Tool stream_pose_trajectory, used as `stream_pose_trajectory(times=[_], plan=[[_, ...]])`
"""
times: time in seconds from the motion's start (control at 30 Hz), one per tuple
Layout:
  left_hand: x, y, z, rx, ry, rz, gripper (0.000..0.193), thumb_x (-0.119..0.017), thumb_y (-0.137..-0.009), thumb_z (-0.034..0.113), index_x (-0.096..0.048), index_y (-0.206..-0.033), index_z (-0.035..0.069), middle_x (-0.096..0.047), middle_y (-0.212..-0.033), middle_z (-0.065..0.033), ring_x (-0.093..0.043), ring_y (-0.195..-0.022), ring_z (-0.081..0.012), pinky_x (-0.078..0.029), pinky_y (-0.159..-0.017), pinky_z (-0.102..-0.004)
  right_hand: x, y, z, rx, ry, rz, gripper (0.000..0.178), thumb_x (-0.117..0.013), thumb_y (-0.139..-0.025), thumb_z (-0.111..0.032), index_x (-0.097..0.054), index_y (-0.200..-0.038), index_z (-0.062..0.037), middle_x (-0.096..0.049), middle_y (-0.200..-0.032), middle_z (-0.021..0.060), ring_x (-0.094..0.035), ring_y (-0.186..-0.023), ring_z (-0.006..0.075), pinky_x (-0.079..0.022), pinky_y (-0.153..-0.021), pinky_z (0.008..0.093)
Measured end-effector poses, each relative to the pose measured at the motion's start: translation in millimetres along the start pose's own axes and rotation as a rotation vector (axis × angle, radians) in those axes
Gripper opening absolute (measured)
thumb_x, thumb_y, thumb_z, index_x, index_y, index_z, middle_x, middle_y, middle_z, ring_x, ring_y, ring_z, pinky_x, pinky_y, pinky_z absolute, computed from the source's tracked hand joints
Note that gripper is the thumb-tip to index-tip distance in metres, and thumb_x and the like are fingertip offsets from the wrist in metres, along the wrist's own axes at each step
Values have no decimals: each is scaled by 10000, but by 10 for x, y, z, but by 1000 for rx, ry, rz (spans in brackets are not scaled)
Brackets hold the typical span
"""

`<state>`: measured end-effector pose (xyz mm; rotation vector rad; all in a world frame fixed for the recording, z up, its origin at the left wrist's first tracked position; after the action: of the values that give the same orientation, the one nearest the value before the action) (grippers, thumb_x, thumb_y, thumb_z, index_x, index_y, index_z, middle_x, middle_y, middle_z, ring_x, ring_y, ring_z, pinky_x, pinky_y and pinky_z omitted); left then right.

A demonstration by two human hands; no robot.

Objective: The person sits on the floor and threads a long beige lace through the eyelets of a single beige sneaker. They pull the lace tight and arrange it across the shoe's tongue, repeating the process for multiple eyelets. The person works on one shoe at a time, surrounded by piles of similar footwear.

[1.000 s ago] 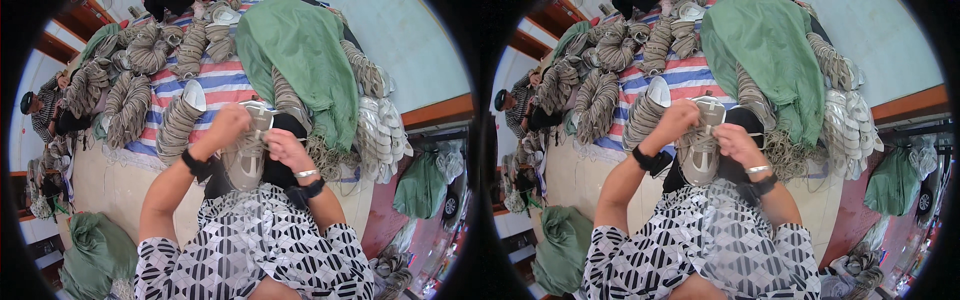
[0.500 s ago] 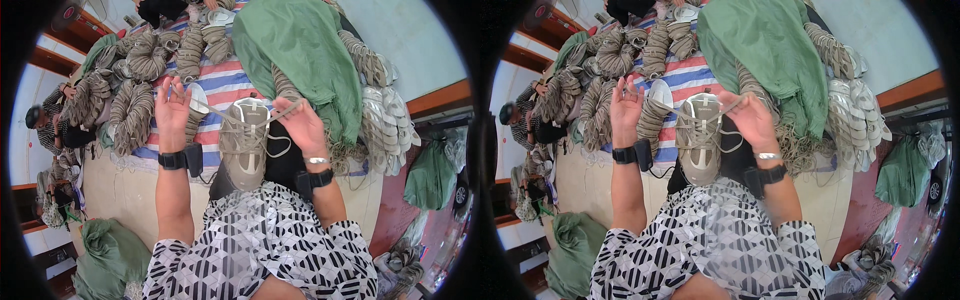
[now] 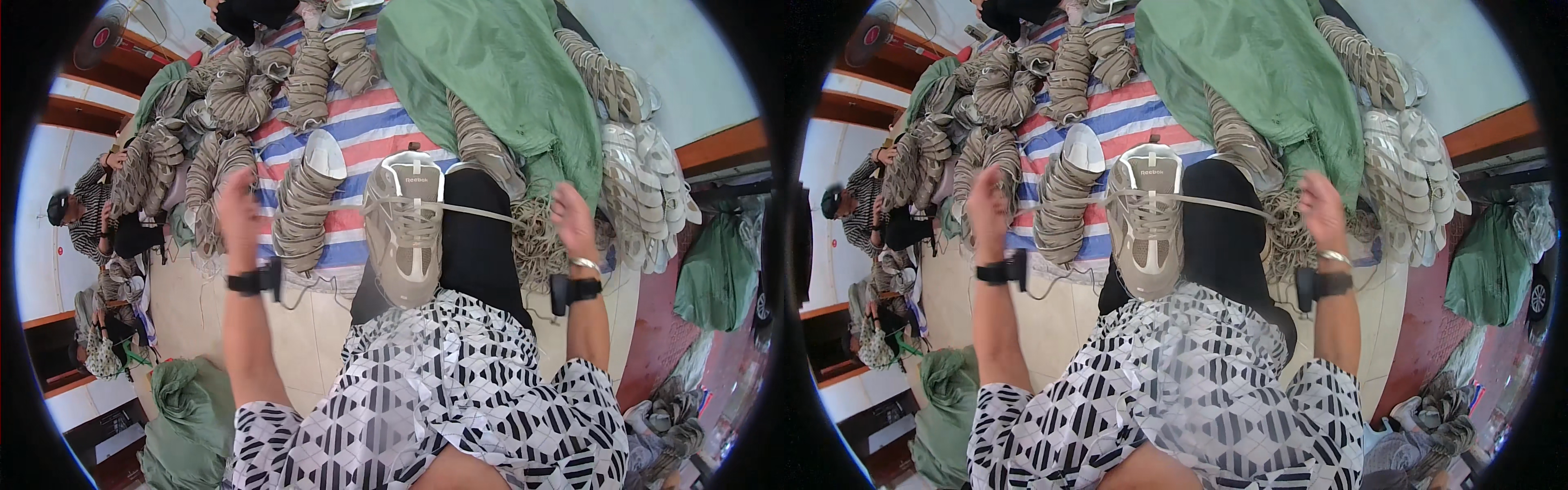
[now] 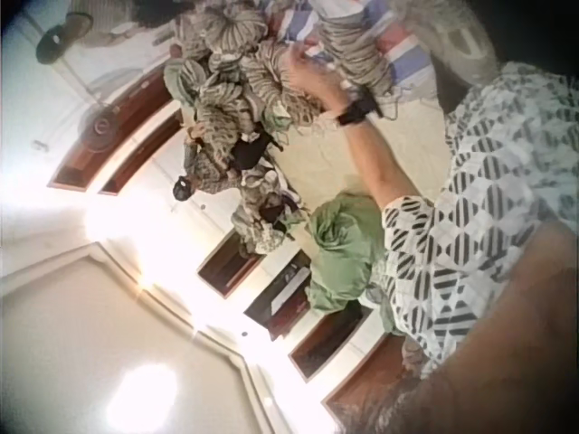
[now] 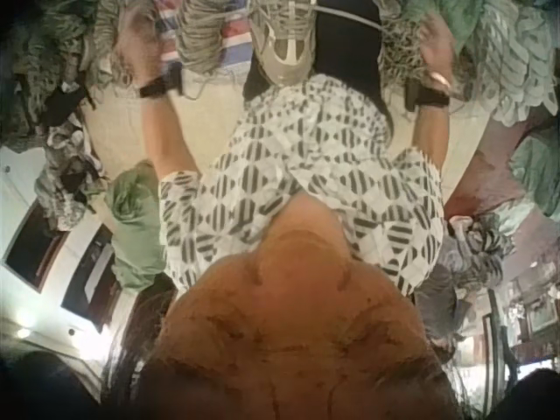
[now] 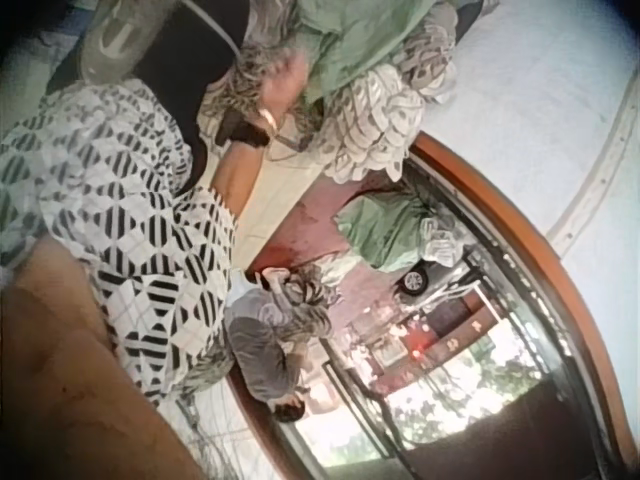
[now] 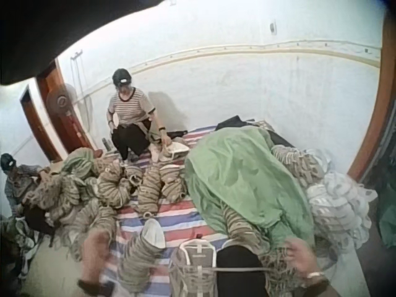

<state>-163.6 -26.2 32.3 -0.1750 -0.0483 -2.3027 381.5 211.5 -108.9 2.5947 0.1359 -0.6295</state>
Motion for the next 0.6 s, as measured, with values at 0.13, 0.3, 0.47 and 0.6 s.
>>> stream_pose_trajectory(times=[0.13, 0.3, 0.47, 0.6], plan=[[-1612, 972, 722, -650, -520, -398, 325, -656, -764, 51, -660, -1087, 88, -626, -1037, -70, -584, -926, -200, -477, -767, -311, -1459, 294, 45, 54, 611, -306, 170, -638, -864, -174, -672, -949, -31, -634, -751, 6, -471, -520, 52, -364, -429, 219], [-1949, 1168, 564, -813, -806, -440, 309, -710, -731, 66, -663, -1030, 128, -611, -886, -74, -568, -835, -267, -482, -731, -332, -1945, 654, 265, 233, 861, -494, 170, -621, -854, -147, -649, -910, 12, -634, -696, 55, -576, -551, 118, -455, -494, 273], [-1690, 746, 44, -101, -55, -624, 157, -657, -844, 227, -632, -849, 72, -564, -712, 15, -503, -637, -125, -404, -567, -257, -1885, 674, 399, 310, 967, -579, 168, -645, -822, -154, -625, -844, 10, -636, -686, 116, -595, -550, 202, -463, -533, 325], [-1539, 718, -333, 358, 128, -663, 331, -548, -938, 339, -516, -715, 97, -465, -655, 56, -430, -553, -45, -364, -506, -211, -1859, 621, 415, 175, 929, -558, 184, -670, -790, -182, -644, -829, -4, -633, -688, 129, -596, -578, 229, -464, -573, 335]])
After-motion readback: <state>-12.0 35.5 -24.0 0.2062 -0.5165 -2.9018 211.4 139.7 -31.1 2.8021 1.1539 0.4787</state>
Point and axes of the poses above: each hand's wrist, its own y-axis away from the middle knuckle, its own x-axis out of the back of the hand, z = x × y, the point moved 5 cm from there along -y, towards the middle knuckle
